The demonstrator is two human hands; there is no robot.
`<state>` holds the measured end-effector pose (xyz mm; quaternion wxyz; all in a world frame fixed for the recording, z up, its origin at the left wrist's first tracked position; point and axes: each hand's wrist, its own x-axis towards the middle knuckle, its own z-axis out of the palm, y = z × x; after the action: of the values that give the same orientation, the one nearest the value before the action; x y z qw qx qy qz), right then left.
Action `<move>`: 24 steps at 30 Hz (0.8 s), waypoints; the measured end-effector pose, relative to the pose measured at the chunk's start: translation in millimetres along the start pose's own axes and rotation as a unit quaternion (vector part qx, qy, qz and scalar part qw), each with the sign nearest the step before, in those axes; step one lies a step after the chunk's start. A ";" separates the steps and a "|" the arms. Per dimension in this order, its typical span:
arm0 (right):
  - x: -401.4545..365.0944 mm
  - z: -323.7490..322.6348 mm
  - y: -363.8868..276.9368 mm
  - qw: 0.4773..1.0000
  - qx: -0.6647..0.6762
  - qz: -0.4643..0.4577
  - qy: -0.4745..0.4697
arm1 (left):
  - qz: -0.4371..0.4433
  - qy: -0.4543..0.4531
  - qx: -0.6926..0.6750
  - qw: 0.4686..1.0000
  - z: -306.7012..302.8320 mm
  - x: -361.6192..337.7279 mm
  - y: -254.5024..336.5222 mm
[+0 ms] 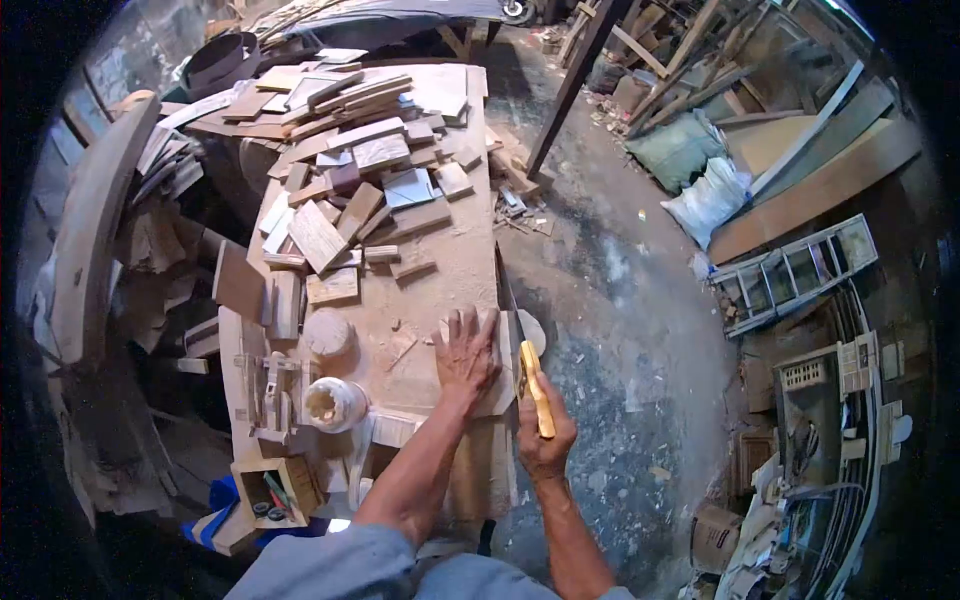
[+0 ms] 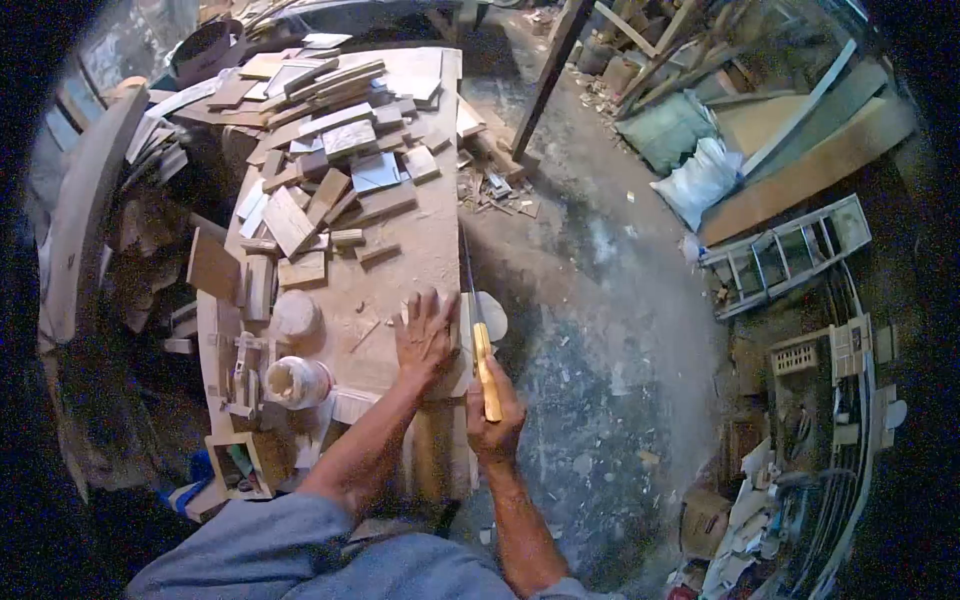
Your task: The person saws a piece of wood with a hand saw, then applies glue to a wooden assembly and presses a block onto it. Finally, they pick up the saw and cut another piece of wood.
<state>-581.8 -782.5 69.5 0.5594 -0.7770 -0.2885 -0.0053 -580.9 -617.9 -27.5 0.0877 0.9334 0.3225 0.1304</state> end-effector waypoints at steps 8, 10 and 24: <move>30.9 -29.5 -98.2 0.990 -0.025 0.118 -0.072 | -0.023 -0.011 -0.004 1.000 -7.2 6.8 6.2; 3.9 -48.7 -106.9 0.990 -0.043 0.114 -0.066 | -0.036 -0.053 -0.010 0.998 -16.8 0.4 12.8; 86.8 22.8 -6.7 0.995 0.013 0.094 -0.031 | -0.008 -0.047 0.011 0.999 -10.0 -15.0 5.4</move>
<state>-519.7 -722.8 95.5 0.5582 -0.7933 -0.2313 0.0753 -592.2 -630.6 -19.4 0.0936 0.9369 0.3268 0.0821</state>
